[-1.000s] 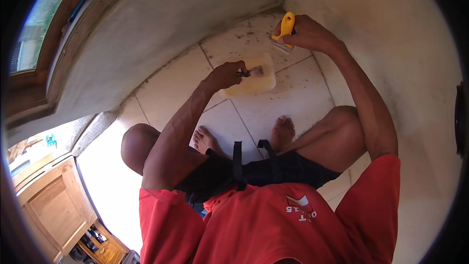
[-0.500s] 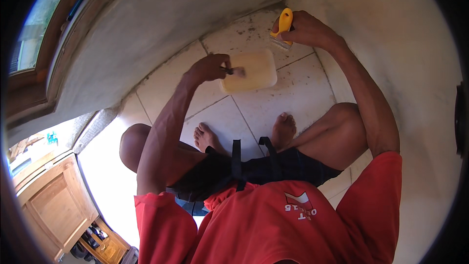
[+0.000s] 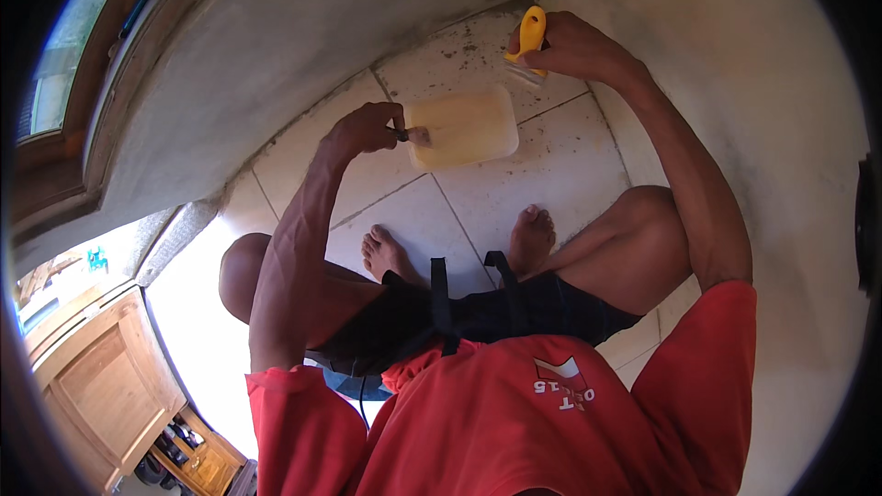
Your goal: The person paints the ceiling and upper walls by dipping a paint brush into a container, stirs the liquid using a putty knife, and paints the wall corners and lower edges.
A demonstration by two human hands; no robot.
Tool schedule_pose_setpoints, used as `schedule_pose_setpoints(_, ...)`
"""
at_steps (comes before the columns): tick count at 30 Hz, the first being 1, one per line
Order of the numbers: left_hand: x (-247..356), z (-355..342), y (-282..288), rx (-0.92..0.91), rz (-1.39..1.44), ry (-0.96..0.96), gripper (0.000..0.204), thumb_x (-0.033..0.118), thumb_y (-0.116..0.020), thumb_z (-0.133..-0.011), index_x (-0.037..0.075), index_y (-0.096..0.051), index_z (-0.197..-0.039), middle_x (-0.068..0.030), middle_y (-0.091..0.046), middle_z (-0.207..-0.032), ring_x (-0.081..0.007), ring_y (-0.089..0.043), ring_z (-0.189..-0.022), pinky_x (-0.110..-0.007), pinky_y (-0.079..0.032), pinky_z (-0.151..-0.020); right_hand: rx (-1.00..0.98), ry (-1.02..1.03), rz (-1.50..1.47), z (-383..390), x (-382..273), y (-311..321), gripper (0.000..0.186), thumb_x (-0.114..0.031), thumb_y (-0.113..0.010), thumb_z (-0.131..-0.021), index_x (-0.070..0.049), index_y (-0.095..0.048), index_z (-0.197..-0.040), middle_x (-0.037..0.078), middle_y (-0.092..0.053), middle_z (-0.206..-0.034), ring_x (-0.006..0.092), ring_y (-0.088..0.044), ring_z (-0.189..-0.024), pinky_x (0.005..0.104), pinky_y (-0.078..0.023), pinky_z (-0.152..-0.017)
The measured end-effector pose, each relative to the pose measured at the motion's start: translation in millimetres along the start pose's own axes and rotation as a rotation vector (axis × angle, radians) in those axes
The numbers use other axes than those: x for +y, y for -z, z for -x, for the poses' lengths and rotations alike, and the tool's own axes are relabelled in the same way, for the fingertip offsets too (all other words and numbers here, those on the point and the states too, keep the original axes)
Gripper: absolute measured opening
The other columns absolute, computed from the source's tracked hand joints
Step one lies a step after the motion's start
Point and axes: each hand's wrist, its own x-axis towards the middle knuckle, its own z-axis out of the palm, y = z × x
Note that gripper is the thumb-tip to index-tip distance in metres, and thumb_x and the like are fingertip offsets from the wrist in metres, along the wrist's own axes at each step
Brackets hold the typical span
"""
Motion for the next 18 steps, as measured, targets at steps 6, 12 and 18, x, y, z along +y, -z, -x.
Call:
schedule_pose_setpoints(6,4,-33,-32,0.086,0.153,-0.264,0.028,0.009,-0.068,-0.076,0.009,-0.063,-0.103,-0.0106,-0.066,-0.079,-0.0195,-0.062,-0.067,-0.036,-0.047,-0.059,-0.017,0.052,-0.018,-5,1,-5,0.029,-0.019,-0.065,-0.082,-0.006,-0.07,-0.108,0.009,-0.07,-0.103,0.0195,-0.065,-0.091,0.032,-0.05,-0.085)
schedule_pose_setpoints(12,15,-46,-49,0.142,0.099,-0.317,0.03,0.01,-0.069,-0.076,0.012,-0.063,-0.105,-0.0111,-0.069,-0.088,-0.0275,-0.066,-0.078,-0.04,-0.05,-0.066,-0.019,0.003,0.002,0,7,-1,0.028,-0.019,-0.065,-0.083,-0.007,-0.07,-0.108,0.008,-0.071,-0.104,0.019,-0.065,-0.09,0.0319,-0.05,-0.085)
schedule_pose_setpoints(18,-14,-14,-15,0.092,-0.051,-0.06,0.028,0.009,-0.067,-0.072,0.013,-0.064,-0.099,-0.0083,-0.069,-0.083,-0.0263,-0.067,-0.078,-0.04,-0.05,-0.066,0.0,0.05,-0.019,-1,1,-1,0.028,-0.02,-0.065,-0.083,-0.006,-0.07,-0.106,0.008,-0.07,-0.098,0.0169,-0.065,-0.089,0.0315,-0.05,-0.082)
